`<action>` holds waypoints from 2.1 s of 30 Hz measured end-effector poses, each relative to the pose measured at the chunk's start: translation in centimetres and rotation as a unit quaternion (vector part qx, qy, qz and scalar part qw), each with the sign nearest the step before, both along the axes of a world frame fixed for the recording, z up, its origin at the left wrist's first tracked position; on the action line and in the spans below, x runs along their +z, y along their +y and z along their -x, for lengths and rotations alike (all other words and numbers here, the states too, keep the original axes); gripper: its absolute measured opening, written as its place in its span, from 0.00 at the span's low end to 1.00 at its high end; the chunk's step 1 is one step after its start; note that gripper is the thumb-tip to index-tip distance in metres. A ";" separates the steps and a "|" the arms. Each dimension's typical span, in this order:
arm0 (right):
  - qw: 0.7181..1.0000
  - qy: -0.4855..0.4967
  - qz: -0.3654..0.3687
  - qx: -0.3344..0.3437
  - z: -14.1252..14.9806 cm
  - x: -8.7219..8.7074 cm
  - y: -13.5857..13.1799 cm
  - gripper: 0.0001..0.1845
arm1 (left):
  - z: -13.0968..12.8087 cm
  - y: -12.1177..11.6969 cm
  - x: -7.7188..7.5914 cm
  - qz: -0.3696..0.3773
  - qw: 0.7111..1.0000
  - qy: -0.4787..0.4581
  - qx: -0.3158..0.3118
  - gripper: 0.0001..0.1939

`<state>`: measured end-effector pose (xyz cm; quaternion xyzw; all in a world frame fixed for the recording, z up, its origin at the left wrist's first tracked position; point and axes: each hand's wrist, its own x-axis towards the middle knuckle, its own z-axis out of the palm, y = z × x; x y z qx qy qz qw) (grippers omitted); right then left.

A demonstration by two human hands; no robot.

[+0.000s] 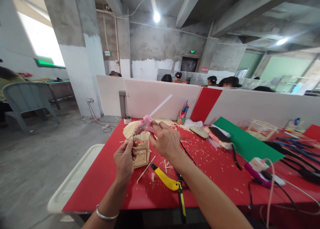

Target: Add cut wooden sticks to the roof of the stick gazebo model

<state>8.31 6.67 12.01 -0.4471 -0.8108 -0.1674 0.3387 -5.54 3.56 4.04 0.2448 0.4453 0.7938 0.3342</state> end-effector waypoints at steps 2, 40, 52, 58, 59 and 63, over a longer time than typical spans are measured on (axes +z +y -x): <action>1.000 0.000 -0.003 0.001 0.0 0.0 0.0 0.21 | 0.0 0.0 0.1 0.000 1.000 -0.001 -0.002 0.14; 1.000 0.003 -0.001 -0.001 0.1 -0.3 -0.1 0.22 | 0.3 0.0 -0.2 -0.001 1.000 0.005 -0.008 0.14; 1.000 -0.007 -0.007 -0.007 0.0 -0.2 -0.1 0.23 | 0.3 -0.1 -0.1 0.004 1.000 -0.003 -0.010 0.14; 1.000 -0.006 -0.011 -0.005 0.0 -0.3 -0.2 0.22 | 0.3 -0.2 0.0 0.003 1.000 0.001 -0.009 0.14; 1.000 -0.003 -0.013 -0.003 0.0 -0.3 -0.2 0.22 | 0.3 -0.2 0.0 0.003 1.000 0.002 -0.009 0.14; 1.000 0.010 -0.019 -0.002 0.0 -0.3 -0.1 0.23 | 0.3 -0.2 0.1 0.002 1.000 0.003 -0.008 0.14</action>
